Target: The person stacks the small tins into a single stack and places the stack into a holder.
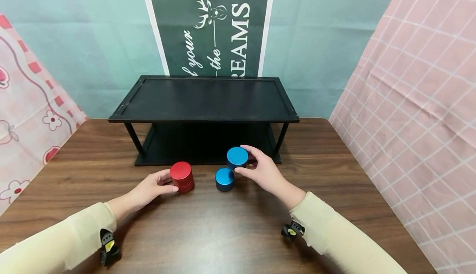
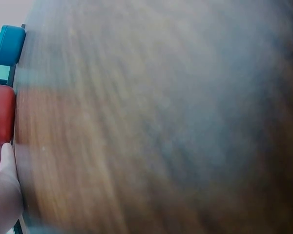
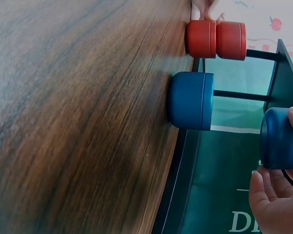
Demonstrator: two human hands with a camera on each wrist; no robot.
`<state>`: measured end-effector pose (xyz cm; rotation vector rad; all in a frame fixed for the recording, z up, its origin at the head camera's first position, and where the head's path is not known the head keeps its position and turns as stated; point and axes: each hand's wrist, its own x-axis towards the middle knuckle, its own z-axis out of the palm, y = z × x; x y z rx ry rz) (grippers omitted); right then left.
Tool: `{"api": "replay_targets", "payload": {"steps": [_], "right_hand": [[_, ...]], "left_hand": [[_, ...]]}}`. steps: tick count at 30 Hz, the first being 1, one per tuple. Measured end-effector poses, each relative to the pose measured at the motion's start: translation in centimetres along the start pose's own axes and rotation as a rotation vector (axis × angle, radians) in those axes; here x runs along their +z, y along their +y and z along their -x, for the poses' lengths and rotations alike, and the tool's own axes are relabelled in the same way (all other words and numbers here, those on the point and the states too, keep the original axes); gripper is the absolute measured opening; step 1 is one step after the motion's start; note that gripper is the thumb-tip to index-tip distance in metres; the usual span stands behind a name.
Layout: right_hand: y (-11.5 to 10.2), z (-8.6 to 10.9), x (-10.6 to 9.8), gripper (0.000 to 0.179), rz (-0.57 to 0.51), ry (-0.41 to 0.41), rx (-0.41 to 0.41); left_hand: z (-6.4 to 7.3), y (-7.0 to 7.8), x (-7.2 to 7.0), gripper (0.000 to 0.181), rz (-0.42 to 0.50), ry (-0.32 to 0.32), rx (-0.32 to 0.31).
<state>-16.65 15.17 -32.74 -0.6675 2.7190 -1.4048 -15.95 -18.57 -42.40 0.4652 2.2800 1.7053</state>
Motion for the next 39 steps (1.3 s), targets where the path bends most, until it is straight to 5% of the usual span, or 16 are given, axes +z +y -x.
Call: {"api": "replay_targets", "payload": {"steps": [11, 39], "right_hand": [[2.9, -1.2, 1.1, 0.063, -0.045, -0.004, -0.018], [2.5, -2.2, 2.5, 0.062, -0.059, -0.045, -0.068]], "left_hand": [[0.0, 0.0, 0.0, 0.055, 0.021, -0.006, -0.006], [-0.3, -0.2, 0.2, 0.055, 0.043, -0.001, -0.01]]}}
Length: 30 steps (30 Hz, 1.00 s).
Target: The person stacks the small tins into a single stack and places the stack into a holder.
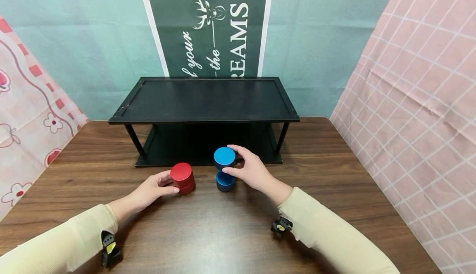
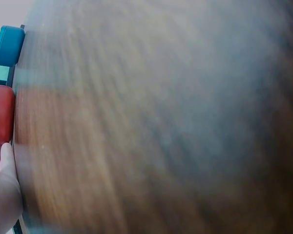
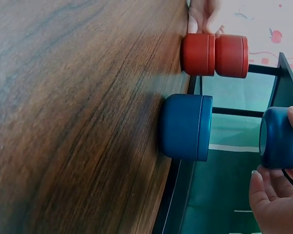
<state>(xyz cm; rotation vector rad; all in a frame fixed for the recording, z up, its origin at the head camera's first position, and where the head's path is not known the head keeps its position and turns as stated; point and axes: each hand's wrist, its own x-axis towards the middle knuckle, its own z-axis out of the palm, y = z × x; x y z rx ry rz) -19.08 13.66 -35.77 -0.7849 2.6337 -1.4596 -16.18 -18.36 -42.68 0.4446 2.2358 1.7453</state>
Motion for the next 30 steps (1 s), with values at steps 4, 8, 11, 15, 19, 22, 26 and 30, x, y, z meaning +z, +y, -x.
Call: {"api": "replay_targets", "payload": {"steps": [4, 8, 11, 15, 19, 22, 26, 30], "right_hand": [[-0.1, -0.2, 0.3, 0.062, 0.007, -0.011, -0.003], [-0.2, -0.4, 0.6, 0.063, 0.008, -0.018, -0.007], [-0.2, -0.6, 0.8, 0.063, 0.004, -0.019, -0.013], [-0.2, -0.7, 1.1, 0.063, -0.006, -0.019, -0.023], [-0.3, -0.9, 1.4, 0.062, -0.007, -0.027, -0.033], [-0.4, -1.0, 1.6, 0.062, -0.003, -0.033, -0.037], [-0.3, -1.2, 1.8, 0.061, 0.004, -0.035, -0.04], [-0.5, -1.3, 1.9, 0.06, 0.011, -0.032, -0.047]], "left_hand": [[0.0, 0.0, 0.0, 0.055, 0.0, 0.003, 0.001], [0.1, 0.0, 0.0, 0.055, 0.002, -0.001, 0.002], [0.1, 0.0, 0.0, 0.055, 0.004, -0.006, 0.002], [0.1, 0.0, -0.1, 0.055, 0.0, -0.005, 0.0], [0.1, -0.1, -0.2, 0.055, -0.005, -0.005, -0.003], [0.1, -0.1, -0.2, 0.056, -0.006, -0.005, -0.004], [0.1, -0.1, -0.2, 0.056, -0.005, -0.006, -0.004], [0.1, -0.1, -0.2, 0.055, -0.003, -0.009, -0.001]]}}
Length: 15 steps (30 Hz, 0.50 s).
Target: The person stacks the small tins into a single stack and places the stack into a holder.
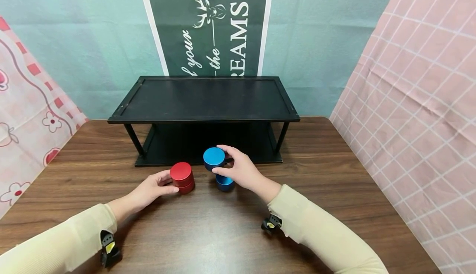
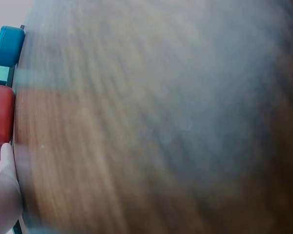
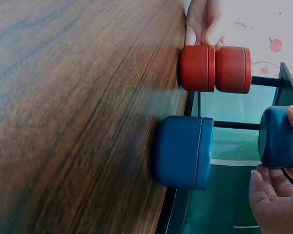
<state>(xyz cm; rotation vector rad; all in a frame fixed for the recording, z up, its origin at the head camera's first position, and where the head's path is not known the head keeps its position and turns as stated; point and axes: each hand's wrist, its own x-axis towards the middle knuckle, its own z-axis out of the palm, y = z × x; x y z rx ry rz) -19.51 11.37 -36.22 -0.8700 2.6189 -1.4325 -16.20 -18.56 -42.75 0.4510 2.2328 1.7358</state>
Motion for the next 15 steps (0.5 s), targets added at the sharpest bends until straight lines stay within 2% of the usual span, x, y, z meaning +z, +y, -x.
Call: {"api": "replay_targets", "payload": {"steps": [8, 15], "right_hand": [[-0.1, -0.6, 0.7, 0.06, 0.014, 0.0, -0.031], [-0.4, -0.8, 1.2, 0.06, 0.001, -0.018, -0.011]], "left_hand": [[0.0, 0.0, -0.1, 0.055, -0.003, 0.003, 0.002], [-0.1, -0.1, 0.1, 0.056, 0.011, 0.008, 0.008]]}}
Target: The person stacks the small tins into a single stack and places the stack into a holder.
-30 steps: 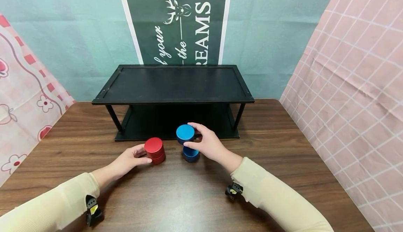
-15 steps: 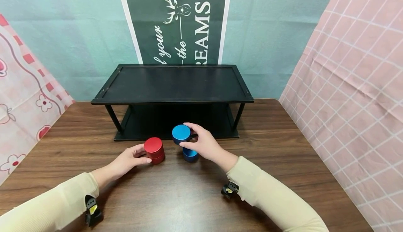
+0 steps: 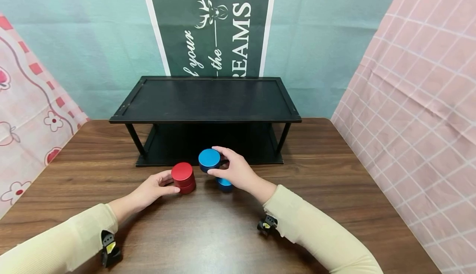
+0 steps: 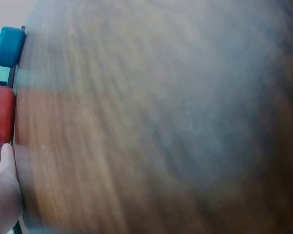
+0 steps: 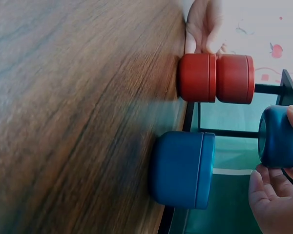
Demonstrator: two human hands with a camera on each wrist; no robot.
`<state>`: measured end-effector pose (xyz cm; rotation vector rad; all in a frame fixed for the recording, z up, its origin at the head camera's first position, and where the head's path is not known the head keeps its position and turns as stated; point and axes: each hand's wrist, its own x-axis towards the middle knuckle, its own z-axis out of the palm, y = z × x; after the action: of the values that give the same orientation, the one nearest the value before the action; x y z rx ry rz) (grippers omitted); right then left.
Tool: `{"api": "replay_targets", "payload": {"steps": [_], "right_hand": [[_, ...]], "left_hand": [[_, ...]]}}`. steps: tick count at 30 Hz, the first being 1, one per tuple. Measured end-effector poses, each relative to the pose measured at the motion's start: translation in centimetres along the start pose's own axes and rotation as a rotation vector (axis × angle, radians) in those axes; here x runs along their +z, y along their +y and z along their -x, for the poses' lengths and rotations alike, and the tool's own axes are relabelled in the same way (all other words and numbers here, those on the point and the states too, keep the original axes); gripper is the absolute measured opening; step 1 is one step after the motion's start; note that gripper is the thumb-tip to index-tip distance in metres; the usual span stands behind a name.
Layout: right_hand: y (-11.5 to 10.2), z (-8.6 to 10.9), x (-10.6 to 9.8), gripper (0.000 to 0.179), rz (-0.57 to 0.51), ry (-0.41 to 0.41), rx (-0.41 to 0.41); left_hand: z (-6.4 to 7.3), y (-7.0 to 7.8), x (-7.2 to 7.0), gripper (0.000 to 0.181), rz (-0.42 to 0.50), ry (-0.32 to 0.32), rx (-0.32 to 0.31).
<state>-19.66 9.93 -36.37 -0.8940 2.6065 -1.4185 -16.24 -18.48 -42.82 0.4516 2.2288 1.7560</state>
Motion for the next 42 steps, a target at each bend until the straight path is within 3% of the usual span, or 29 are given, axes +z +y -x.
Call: {"api": "replay_targets", "payload": {"steps": [21, 42], "right_hand": [[-0.5, -0.8, 1.6, 0.062, -0.038, -0.034, -0.005], [-1.7, -2.3, 3.7, 0.061, -0.03, -0.063, -0.065]], "left_hand": [[0.0, 0.1, 0.0, 0.056, -0.019, -0.002, -0.006], [0.1, 0.2, 0.0, 0.054, -0.006, -0.02, 0.007]]}}
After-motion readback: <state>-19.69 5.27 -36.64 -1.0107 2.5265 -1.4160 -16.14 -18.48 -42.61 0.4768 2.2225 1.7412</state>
